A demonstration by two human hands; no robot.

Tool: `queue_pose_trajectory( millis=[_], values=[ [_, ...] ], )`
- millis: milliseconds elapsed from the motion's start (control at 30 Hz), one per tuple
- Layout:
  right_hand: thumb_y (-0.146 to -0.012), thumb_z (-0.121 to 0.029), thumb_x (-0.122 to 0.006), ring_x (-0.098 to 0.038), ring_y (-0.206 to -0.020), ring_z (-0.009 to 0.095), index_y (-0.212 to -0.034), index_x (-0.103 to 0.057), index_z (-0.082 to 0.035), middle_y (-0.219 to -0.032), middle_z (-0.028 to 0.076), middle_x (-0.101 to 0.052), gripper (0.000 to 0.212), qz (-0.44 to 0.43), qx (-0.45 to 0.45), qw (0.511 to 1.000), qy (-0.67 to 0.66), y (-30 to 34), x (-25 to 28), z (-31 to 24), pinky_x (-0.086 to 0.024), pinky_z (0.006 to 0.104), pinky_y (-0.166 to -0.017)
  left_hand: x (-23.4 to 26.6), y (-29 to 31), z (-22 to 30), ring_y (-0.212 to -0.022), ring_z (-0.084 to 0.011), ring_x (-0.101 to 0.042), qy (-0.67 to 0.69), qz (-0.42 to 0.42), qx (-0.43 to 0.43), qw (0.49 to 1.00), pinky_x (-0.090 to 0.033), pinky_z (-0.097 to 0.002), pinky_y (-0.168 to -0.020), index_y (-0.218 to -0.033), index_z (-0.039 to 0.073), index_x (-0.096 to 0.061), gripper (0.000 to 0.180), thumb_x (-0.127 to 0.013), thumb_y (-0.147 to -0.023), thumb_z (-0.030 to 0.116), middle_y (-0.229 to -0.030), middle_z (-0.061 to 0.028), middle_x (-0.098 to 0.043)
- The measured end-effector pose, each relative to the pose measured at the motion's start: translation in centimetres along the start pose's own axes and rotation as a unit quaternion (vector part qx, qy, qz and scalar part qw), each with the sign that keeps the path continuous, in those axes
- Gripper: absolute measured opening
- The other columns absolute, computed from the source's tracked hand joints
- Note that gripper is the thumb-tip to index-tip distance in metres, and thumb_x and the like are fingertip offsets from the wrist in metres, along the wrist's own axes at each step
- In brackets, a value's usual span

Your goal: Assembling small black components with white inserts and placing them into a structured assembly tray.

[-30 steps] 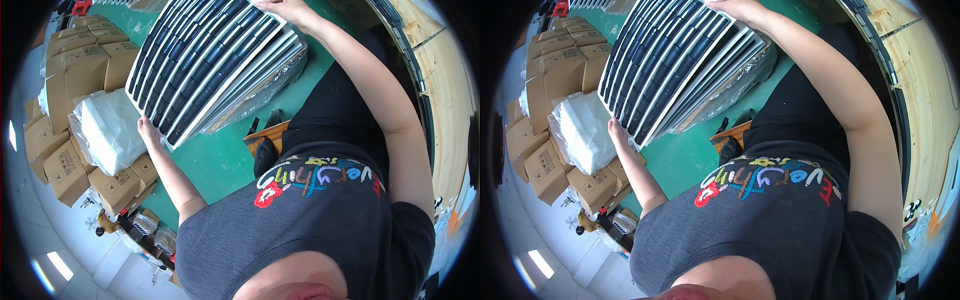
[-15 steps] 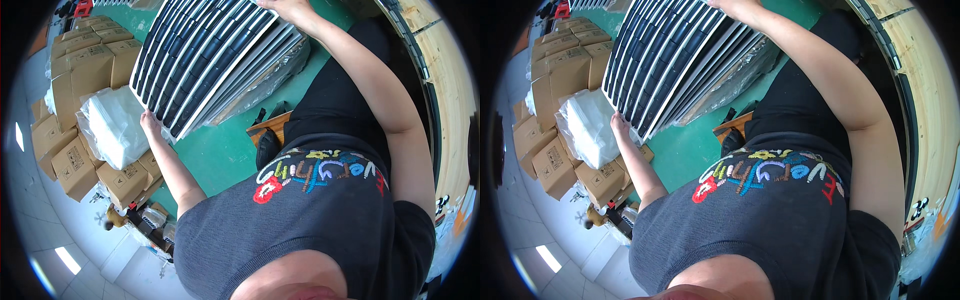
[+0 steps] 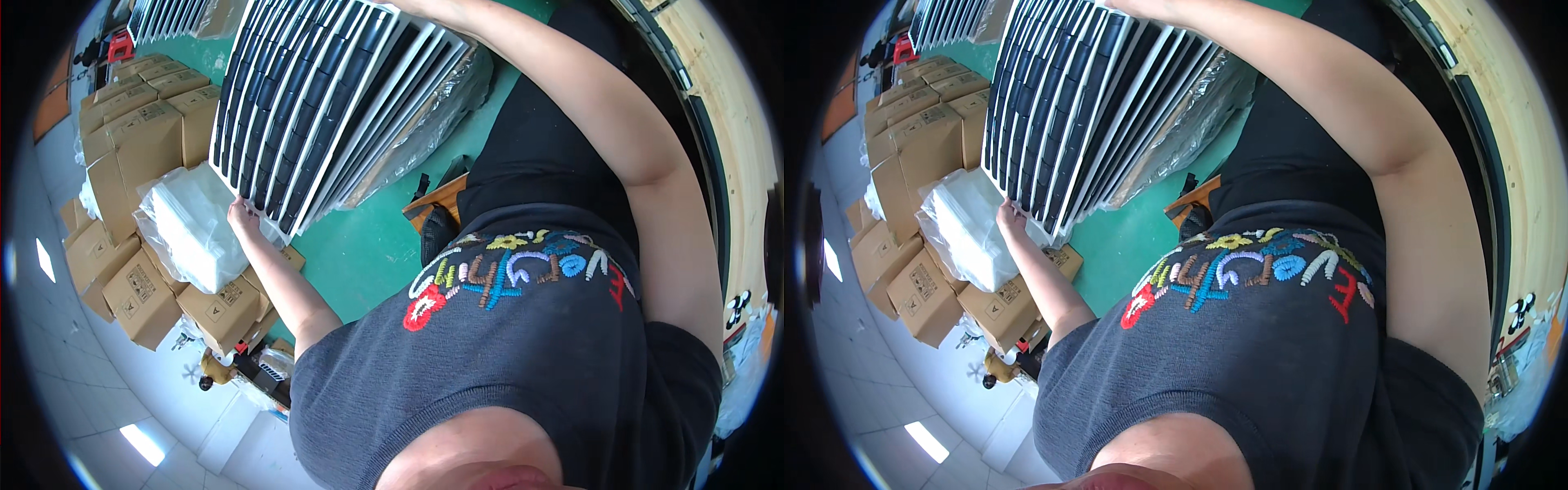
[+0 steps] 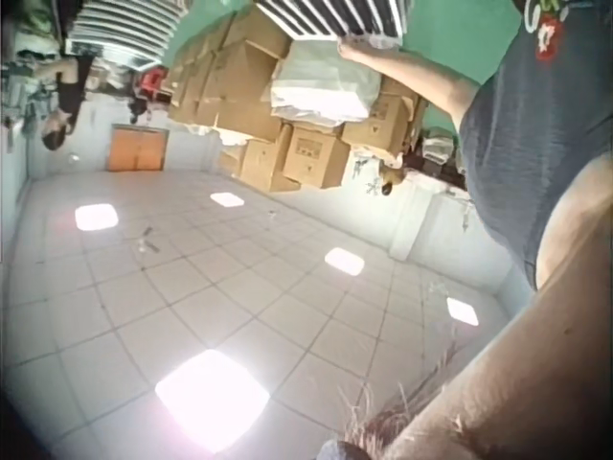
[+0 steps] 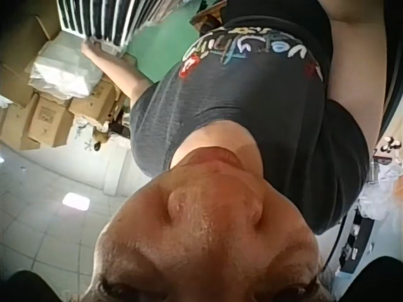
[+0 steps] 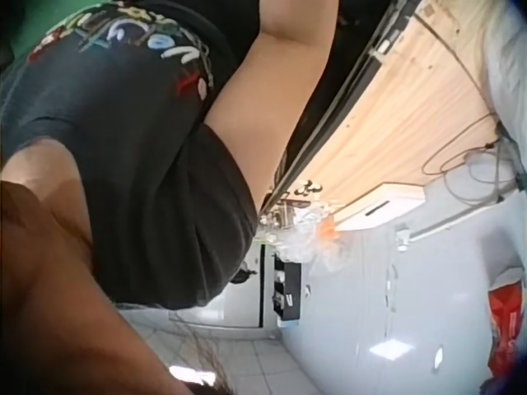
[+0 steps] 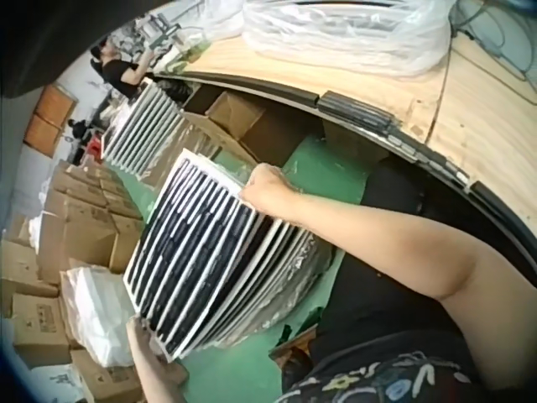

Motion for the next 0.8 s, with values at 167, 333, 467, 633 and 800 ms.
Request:
queue_pose_trajectory(
  millis=[167, 333, 467, 633, 800],
  values=[
    [-0.073, -0.019, -0.069, -0.071, -0.085, 0.038, -0.086, -0.07, 0.009, -0.087, 0.03, -0.068, 0.031, -0.001, -0.053, 0.998, 0.042, -0.1, 0.1, -1.2, -0.055, 0.0444, -0.077, 0.7, 0.7, 0.6, -0.094, -0.0273, -0.055, -0.026, 0.019, 0.042, 0.999, -0.053, -0.0459, -0.076, -0.11, 0.004, -0.062, 0.02, -0.056, -0.098, 0.019, -0.108, -0.0123, -0.057],
    [-0.074, -0.021, -0.074, -0.071, -0.075, 0.033, -0.078, -0.073, 0.002, -0.082, 0.024, -0.07, 0.024, -0.022, 0.019, 0.999, -0.029, 0.7, 0.0, 1.8, -0.054, 0.0402, -0.07, 1.3, 1.9, 0.7, -0.082, -0.0246, -0.059, -0.029, 0.039, 0.032, 0.998, -0.053, -0.0416, -0.067, -0.106, 0.002, -0.063, 0.018, -0.059, -0.095, 0.016, -0.097, -0.0112, -0.061],
    [-0.082, -0.018, -0.07, -0.062, -0.055, 0.021, -0.081, -0.073, 0.006, -0.066, 0.015, -0.067, 0.024, -0.053, 0.004, 0.995, -0.09, 0.2, -0.7, 2.9, -0.048, 0.0343, -0.056, 0.4, 2.7, 0.6, -0.065, -0.0195, -0.057, -0.036, 0.04, -0.018, 0.998, -0.045, -0.0344, -0.053, -0.099, 0.001, -0.065, 0.016, -0.066, -0.091, 0.015, -0.079, -0.0075, -0.061],
    [-0.083, -0.021, -0.069, -0.064, -0.057, 0.02, -0.08, -0.073, 0.004, -0.067, 0.015, -0.069, 0.025, -0.06, 0.019, 0.998, -0.021, 0.8, -0.4, 2.0, -0.049, 0.0342, -0.058, 0.1, 3.1, 0.5, -0.065, -0.0186, -0.055, -0.003, 0.045, 0.014, 0.999, -0.044, -0.0336, -0.055, -0.094, 0.002, -0.064, 0.014, -0.066, -0.092, 0.016, -0.079, -0.0074, -0.06],
    [-0.084, -0.021, -0.07, -0.064, -0.061, 0.019, -0.078, -0.073, 0.002, -0.067, 0.013, -0.068, 0.024, 0.023, 0.108, 0.993, 0.051, -0.8, -1.0, 5.8, -0.049, 0.0348, -0.063, -2.7, 3.5, 0.1, -0.069, -0.0165, -0.057, 0.019, 0.029, -0.022, 0.999, -0.047, -0.0316, -0.06, -0.092, 0.001, -0.063, 0.013, -0.063, -0.095, 0.013, -0.078, -0.0057, -0.06]
  ],
)
Point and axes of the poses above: each hand's wrist, its own y-axis away from the middle knuckle, its own x-axis out of the back of the hand, z = x × y, the point moved 1 cm from there along -y, towards the middle knuckle
